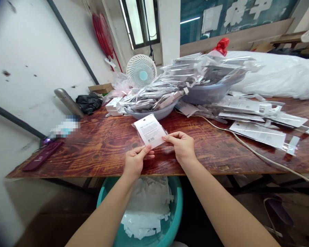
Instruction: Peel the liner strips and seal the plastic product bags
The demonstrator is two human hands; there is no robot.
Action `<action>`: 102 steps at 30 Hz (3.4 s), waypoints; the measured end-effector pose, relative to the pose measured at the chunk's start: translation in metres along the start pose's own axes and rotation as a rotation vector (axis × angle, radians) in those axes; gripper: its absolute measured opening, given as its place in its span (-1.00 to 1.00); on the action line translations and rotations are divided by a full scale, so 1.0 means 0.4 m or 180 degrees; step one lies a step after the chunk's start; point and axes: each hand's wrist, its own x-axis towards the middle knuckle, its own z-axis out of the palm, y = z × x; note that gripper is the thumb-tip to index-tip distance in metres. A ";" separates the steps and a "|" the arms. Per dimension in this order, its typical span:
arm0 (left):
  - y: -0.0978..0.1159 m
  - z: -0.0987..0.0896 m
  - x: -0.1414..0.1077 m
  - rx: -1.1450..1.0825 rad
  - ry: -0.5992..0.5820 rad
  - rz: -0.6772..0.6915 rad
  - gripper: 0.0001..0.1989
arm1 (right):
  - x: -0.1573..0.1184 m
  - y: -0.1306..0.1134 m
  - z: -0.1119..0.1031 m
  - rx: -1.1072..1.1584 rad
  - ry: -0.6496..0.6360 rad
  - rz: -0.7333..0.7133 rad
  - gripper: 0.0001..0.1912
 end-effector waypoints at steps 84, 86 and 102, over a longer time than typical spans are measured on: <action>0.027 -0.043 -0.035 -0.1645 -0.0144 -0.0270 -0.80 | -0.114 0.120 0.051 -0.0046 0.0153 -0.1188 -0.71; 0.026 -0.043 -0.034 -0.1646 -0.0020 -0.0332 -0.81 | -0.120 0.117 0.051 0.0005 0.0116 -0.1153 -0.74; 0.092 -0.059 -0.099 -0.0521 0.0279 0.0522 -0.76 | -0.209 0.023 0.036 -0.1091 0.0416 -0.1604 -0.76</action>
